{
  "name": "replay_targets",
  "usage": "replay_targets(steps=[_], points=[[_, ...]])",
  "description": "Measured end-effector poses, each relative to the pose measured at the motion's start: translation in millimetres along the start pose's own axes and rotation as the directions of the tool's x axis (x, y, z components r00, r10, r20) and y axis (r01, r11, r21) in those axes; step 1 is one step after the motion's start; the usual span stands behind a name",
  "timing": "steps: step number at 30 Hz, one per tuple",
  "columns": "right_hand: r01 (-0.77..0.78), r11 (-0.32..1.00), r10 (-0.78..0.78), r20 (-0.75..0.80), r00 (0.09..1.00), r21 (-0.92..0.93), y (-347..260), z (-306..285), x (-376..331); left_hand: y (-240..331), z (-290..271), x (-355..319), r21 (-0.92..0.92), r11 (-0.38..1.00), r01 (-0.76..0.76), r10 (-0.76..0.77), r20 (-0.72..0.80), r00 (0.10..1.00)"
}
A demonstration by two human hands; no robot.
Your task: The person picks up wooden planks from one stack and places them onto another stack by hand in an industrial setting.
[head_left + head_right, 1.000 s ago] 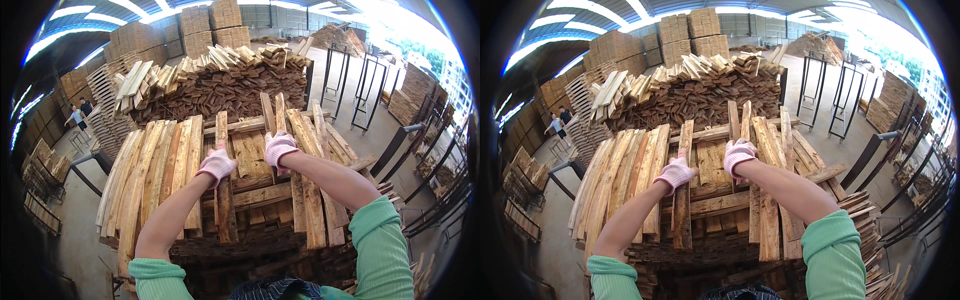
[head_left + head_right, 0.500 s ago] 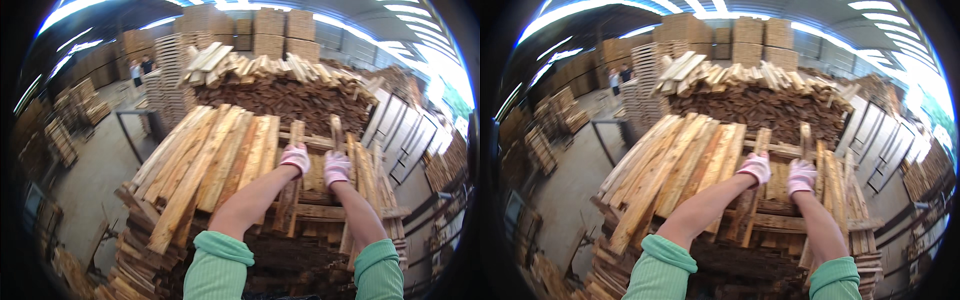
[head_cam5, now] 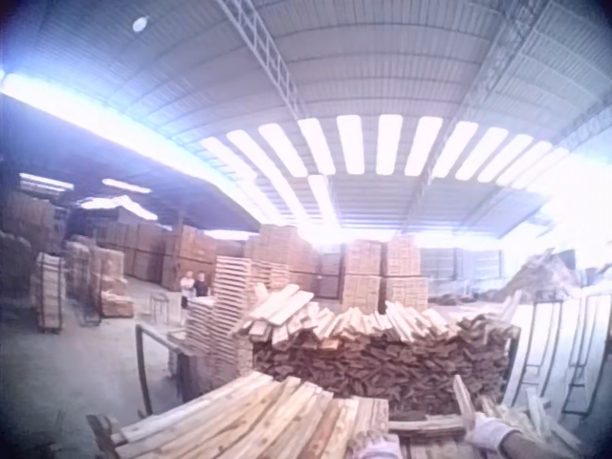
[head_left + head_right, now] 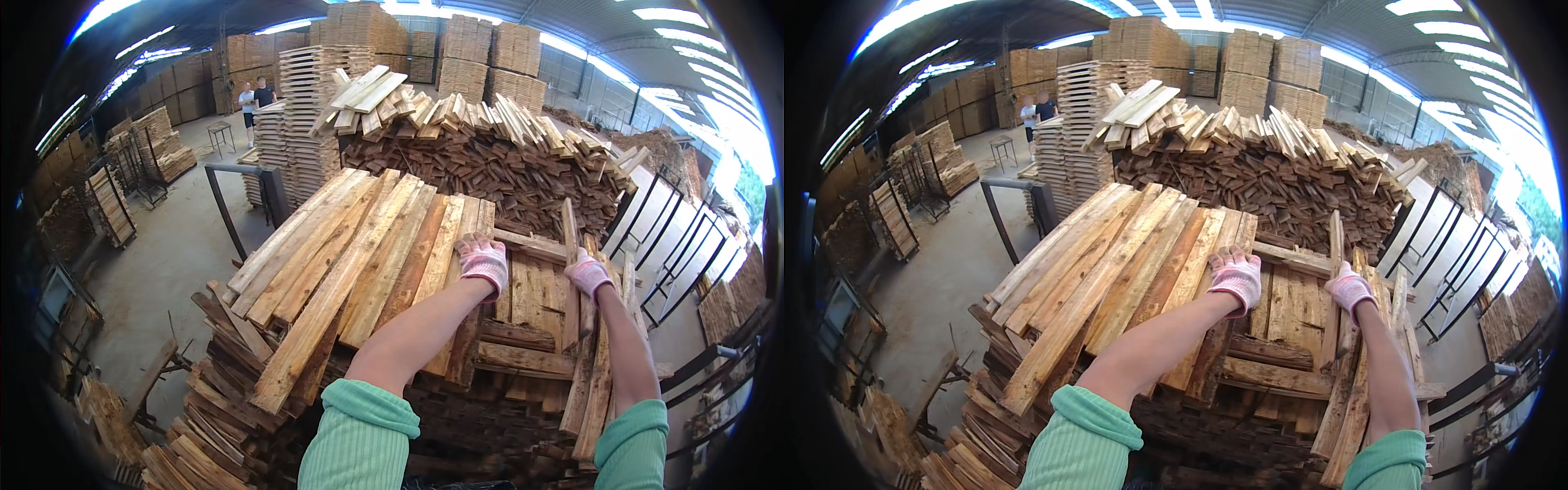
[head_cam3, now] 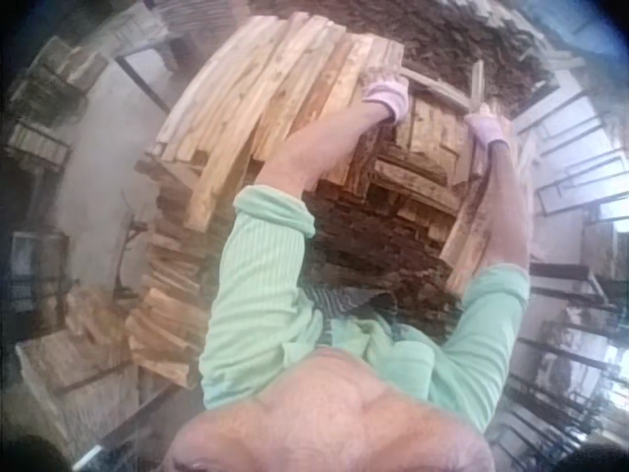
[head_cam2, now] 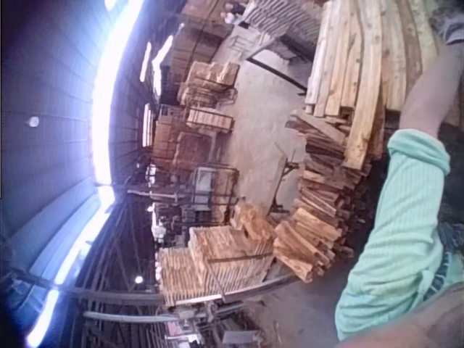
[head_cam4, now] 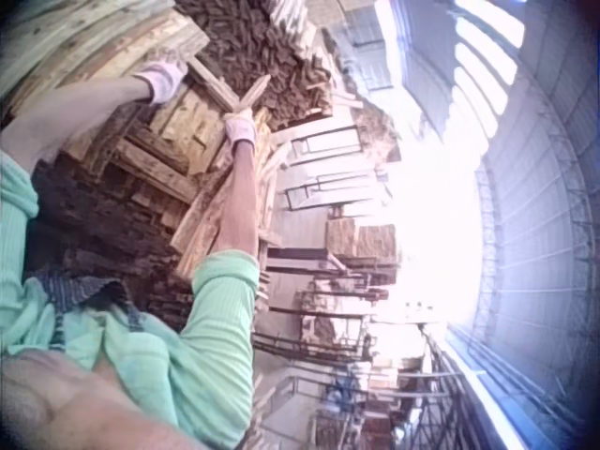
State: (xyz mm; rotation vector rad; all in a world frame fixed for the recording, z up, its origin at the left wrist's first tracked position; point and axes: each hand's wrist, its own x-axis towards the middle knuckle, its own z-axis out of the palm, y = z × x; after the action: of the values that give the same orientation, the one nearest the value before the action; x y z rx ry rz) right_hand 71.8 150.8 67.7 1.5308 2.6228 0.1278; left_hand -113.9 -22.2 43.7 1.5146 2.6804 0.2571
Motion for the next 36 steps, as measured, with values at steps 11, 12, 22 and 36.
replay_targets(steps=[11,12,22,36], points=[[0.117,0.989,-0.103,0.156,0.982,-0.085,-120,-31,-176,-18,20,5,-0.039,0.999,-0.015,0.006,-0.221,0.975],[0.130,0.981,-0.107,0.158,0.982,-0.142,-118,-24,-172,-11,11,-3,-0.023,0.999,-0.026,0.020,-0.210,0.978],[-0.001,0.861,-0.080,0.138,0.987,0.509,-90,-22,-152,-346,-123,-10,-0.173,0.983,-0.055,0.005,-0.278,0.960],[0.193,0.802,-0.185,-0.071,0.980,0.565,-96,24,-99,-435,-80,-104,-0.207,0.948,0.241,-0.242,0.022,0.970]])
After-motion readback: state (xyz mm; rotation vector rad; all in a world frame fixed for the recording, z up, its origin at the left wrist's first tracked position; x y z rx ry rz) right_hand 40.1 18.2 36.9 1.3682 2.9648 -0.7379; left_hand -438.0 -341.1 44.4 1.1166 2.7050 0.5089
